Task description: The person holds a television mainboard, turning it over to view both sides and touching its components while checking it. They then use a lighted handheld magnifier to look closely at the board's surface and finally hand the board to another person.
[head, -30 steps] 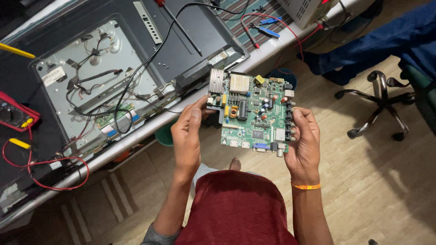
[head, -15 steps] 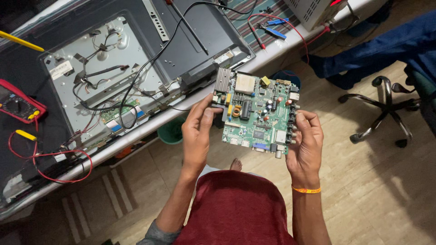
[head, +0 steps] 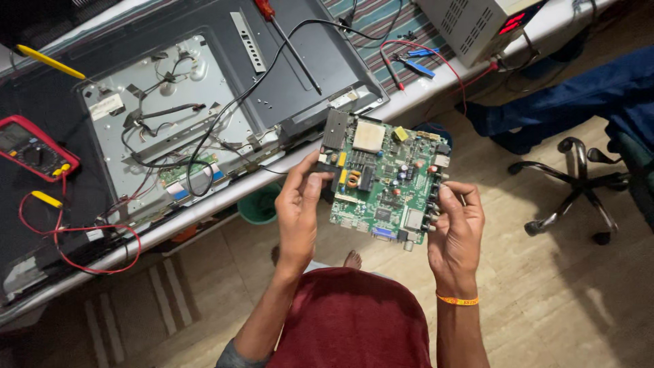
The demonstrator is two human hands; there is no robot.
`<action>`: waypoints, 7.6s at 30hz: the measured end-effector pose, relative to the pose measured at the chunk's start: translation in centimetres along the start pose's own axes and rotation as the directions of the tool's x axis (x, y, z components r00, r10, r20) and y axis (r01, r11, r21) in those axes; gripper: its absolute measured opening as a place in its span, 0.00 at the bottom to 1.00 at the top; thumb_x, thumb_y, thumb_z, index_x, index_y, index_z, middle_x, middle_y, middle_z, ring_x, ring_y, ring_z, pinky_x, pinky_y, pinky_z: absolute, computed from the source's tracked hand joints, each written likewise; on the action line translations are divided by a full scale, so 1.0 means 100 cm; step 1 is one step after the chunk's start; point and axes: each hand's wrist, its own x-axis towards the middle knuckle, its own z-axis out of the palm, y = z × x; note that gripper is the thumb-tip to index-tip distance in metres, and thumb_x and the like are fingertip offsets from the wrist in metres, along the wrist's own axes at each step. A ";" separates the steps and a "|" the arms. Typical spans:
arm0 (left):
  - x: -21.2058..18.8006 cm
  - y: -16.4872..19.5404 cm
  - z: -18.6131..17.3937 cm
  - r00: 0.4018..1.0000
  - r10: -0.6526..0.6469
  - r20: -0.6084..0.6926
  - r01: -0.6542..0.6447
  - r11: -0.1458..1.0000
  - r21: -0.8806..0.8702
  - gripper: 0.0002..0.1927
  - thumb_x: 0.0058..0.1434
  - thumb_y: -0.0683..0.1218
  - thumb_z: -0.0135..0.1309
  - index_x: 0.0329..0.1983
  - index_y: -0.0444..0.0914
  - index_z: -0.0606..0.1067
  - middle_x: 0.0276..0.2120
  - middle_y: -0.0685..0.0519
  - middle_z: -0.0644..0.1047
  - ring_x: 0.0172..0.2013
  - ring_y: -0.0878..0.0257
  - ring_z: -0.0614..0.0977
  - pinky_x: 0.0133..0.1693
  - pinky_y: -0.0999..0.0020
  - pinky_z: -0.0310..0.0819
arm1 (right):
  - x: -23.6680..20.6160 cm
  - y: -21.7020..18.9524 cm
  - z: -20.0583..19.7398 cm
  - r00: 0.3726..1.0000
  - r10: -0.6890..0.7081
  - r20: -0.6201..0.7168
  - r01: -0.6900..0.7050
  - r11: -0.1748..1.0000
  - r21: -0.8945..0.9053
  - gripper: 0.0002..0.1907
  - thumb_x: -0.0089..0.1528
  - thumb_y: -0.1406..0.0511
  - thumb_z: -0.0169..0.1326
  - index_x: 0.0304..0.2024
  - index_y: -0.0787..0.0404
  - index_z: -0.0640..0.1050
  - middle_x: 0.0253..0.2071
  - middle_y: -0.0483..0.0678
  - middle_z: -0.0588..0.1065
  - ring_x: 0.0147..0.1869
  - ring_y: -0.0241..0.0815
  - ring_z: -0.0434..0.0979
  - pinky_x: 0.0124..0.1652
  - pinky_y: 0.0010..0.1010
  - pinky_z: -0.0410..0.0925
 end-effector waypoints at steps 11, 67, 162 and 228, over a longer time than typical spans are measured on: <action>-0.004 0.000 -0.008 0.999 -0.038 -0.018 0.039 0.996 0.085 0.24 0.74 0.51 0.48 0.67 0.32 0.71 0.55 0.51 0.75 0.51 0.66 0.78 0.56 0.69 0.71 | 0.001 0.001 0.001 1.000 0.022 0.016 -0.022 1.000 0.008 0.07 0.71 0.68 0.55 0.48 0.64 0.72 0.43 0.49 0.78 0.41 0.33 0.79 0.42 0.24 0.74; 0.002 -0.047 -0.011 0.987 0.028 -0.159 -0.051 0.989 -0.139 0.11 0.70 0.35 0.55 0.54 0.32 0.73 0.46 0.54 0.78 0.47 0.68 0.78 0.54 0.72 0.72 | 0.007 0.029 -0.004 0.995 -0.096 0.013 0.096 0.968 -0.231 0.14 0.70 0.74 0.54 0.57 0.64 0.69 0.52 0.46 0.72 0.53 0.32 0.71 0.54 0.24 0.67; 0.032 -0.050 -0.070 0.941 0.120 0.316 -0.289 0.772 0.566 0.29 0.52 0.53 0.74 0.45 0.36 0.71 0.47 0.47 0.81 0.47 0.58 0.85 0.49 0.64 0.80 | -0.046 0.031 0.005 0.827 -0.467 0.313 0.547 0.542 -0.638 0.16 0.65 0.67 0.68 0.46 0.67 0.74 0.43 0.54 0.78 0.40 0.33 0.79 0.37 0.16 0.71; 0.001 -0.224 -0.085 0.968 -0.225 0.115 0.253 0.858 -0.448 0.50 0.61 0.74 0.56 0.72 0.34 0.60 0.65 0.45 0.67 0.61 0.58 0.72 0.64 0.60 0.68 | -0.053 0.142 -0.060 0.950 0.312 -0.021 -0.192 0.531 -0.825 0.06 0.64 0.72 0.58 0.42 0.71 0.78 0.34 0.54 0.82 0.35 0.37 0.84 0.35 0.27 0.78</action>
